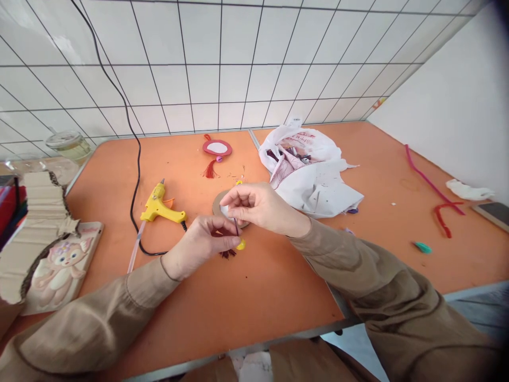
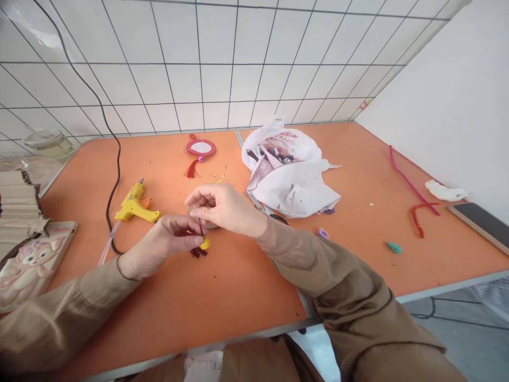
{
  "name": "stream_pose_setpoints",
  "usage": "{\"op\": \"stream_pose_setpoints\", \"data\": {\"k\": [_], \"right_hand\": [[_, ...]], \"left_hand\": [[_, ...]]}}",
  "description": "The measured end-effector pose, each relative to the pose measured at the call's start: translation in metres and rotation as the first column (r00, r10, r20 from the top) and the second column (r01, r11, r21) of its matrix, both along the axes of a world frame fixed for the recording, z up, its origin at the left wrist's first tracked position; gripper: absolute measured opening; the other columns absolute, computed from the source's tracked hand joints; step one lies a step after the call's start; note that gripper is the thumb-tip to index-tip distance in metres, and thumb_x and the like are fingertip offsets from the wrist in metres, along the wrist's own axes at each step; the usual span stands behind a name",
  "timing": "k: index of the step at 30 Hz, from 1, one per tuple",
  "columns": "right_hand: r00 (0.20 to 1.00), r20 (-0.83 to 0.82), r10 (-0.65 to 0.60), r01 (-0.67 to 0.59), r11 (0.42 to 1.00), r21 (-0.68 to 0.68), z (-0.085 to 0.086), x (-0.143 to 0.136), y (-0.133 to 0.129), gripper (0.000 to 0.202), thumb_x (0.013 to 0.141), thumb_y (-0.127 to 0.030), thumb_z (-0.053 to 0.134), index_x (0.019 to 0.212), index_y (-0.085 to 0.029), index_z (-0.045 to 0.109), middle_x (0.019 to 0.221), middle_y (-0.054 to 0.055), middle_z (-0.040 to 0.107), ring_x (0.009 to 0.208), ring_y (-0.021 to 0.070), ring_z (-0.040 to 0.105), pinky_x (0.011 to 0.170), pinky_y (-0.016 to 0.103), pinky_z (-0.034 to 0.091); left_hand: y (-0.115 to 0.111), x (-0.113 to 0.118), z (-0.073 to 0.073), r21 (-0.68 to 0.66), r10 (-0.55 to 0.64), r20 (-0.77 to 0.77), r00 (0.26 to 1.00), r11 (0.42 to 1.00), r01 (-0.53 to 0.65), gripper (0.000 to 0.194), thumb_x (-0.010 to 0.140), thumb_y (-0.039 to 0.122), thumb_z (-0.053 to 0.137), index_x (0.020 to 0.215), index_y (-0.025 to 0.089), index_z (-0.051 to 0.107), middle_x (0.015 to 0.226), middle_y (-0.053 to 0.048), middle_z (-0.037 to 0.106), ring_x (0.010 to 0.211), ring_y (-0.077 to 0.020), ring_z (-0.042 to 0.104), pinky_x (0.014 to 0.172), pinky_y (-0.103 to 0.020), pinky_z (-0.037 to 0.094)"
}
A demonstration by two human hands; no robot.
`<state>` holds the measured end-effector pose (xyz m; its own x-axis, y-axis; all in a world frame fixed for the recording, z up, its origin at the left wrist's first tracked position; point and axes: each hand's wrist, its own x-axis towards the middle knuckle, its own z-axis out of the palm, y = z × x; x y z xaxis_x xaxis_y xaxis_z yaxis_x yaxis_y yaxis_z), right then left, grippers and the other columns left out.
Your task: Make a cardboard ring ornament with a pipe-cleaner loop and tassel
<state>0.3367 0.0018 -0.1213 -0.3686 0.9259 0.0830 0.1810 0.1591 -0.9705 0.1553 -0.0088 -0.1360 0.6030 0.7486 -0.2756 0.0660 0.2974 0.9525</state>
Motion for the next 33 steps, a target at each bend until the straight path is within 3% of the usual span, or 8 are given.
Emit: {"op": "stream_pose_setpoints", "data": {"k": [6, 18, 23, 33], "right_hand": [[0.999, -0.034, 0.003, -0.002, 1.000, 0.025, 0.000, -0.001, -0.002, 0.013, 0.079, -0.023, 0.068, 0.090, -0.016, 0.067, 0.081, 0.002, 0.072, 0.074, 0.0130, 0.069, 0.068, 0.027, 0.056], [0.997, -0.057, -0.042, 0.047, 0.996, 0.076, -0.001, -0.004, -0.005, 0.014, 0.077, -0.024, 0.071, 0.088, -0.017, 0.069, 0.081, 0.002, 0.073, 0.074, 0.0134, 0.069, 0.067, 0.027, 0.057], [0.995, -0.041, -0.095, 0.099, 0.990, 0.096, -0.002, -0.003, -0.001, 0.012, 0.077, -0.025, 0.070, 0.086, -0.016, 0.069, 0.080, 0.002, 0.073, 0.073, 0.0136, 0.069, 0.070, 0.028, 0.056], [0.994, 0.105, -0.023, 0.012, 0.995, 0.099, -0.002, -0.003, -0.001, 0.010, 0.077, -0.018, 0.064, 0.085, -0.016, 0.069, 0.076, 0.002, 0.072, 0.071, 0.0126, 0.067, 0.065, 0.025, 0.052]], "left_hand": [[0.002, -0.002, 0.011, 0.101, -0.013, 0.019, 1.000, 0.995, 0.011, 0.026, 0.081, 0.040, 0.072, 0.073, 0.015, 0.072, 0.071, -0.008, 0.073, 0.075, -0.0199, 0.066, 0.082, -0.037, 0.051], [0.004, 0.002, 0.012, 0.049, 0.079, 0.023, 0.997, 0.996, -0.080, 0.025, 0.066, 0.035, 0.084, 0.070, 0.014, 0.071, 0.065, -0.001, 0.067, 0.065, -0.0134, 0.060, 0.073, -0.030, 0.049], [0.007, 0.001, 0.009, 0.034, 0.147, 0.013, 0.989, 0.988, -0.147, 0.021, 0.070, 0.031, 0.079, 0.065, 0.015, 0.066, 0.063, 0.000, 0.064, 0.062, -0.0123, 0.058, 0.069, -0.029, 0.048], [0.008, -0.002, 0.004, 0.027, 0.034, -0.055, 0.998, 0.999, -0.032, 0.020, 0.070, 0.031, 0.079, 0.068, 0.014, 0.069, 0.063, -0.003, 0.067, 0.056, -0.0095, 0.052, 0.055, -0.023, 0.042]]}}
